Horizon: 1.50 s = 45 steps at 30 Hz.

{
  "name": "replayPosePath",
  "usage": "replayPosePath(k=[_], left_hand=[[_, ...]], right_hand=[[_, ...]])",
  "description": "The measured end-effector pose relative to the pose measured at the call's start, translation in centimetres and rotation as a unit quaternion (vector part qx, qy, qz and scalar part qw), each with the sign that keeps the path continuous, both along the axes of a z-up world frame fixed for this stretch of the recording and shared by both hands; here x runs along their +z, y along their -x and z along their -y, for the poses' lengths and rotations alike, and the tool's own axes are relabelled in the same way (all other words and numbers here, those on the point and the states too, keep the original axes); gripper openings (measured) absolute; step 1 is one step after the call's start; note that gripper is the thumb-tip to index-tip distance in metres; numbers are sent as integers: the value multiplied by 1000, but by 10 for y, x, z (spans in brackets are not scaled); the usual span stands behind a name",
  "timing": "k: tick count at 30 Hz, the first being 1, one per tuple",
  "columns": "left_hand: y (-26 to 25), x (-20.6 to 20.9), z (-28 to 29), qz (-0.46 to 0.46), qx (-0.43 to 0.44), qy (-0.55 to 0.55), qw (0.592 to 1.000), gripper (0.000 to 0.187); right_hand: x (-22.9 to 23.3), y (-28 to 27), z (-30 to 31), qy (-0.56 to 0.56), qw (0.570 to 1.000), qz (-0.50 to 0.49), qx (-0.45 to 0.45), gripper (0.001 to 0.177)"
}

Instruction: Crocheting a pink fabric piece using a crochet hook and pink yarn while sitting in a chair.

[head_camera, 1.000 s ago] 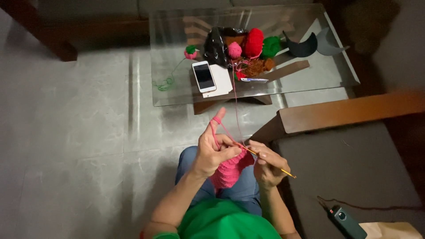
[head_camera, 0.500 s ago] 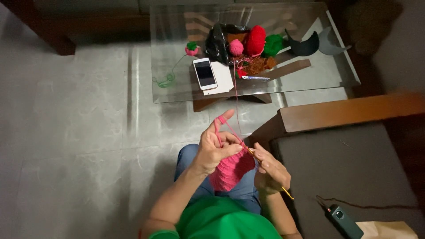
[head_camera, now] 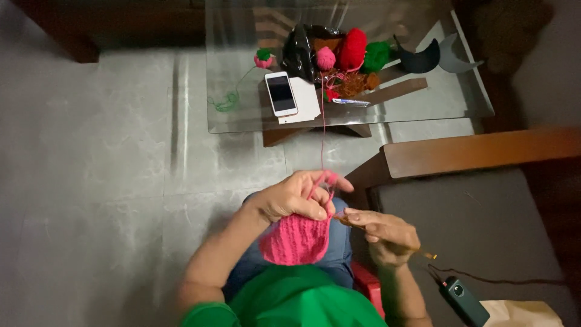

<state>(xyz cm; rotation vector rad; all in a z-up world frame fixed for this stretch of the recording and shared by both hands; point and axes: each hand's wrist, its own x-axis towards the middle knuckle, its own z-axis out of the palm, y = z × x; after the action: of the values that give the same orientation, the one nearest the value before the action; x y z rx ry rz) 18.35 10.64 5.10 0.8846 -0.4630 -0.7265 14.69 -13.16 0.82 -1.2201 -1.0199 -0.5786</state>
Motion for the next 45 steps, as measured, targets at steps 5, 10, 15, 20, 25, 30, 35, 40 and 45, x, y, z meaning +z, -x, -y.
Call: replayPosePath(k=[5, 10, 15, 20, 25, 30, 35, 40, 45], left_hand=[[-1, -15, 6, -25, -3, -7, 1000, 63], [4, -8, 15, 30, 155, -41, 987, 82], [19, -18, 33, 88, 357, -89, 925, 79], [8, -12, 22, -33, 194, 14, 980, 81], [2, -1, 9, -95, 38, 14, 995, 67], [2, 1, 4, -110, -21, 2, 994, 64], [5, 3, 9, -29, 101, -24, 994, 71], [15, -9, 28, 17, 241, 14, 970, 93], [29, -20, 50, 41, 355, 26, 934, 91]], right_hand=[[14, -4, 0, -44, 994, -94, 40, 18], [-10, -8, 13, 12, 999, -23, -39, 11], [-6, -5, 8, 30, 997, -6, -69, 10], [-4, -1, -11, -55, 992, 23, -115, 15], [46, 5, -20, -14, 996, 22, -80, 14], [61, 1, -5, 83, 996, 21, -36, 17], [-5, -6, 24, -33, 998, -47, 27, 18], [-9, -4, 6, -49, 996, -29, -75, 12], [-19, -23, -19, -70, 977, 85, -182, 12]])
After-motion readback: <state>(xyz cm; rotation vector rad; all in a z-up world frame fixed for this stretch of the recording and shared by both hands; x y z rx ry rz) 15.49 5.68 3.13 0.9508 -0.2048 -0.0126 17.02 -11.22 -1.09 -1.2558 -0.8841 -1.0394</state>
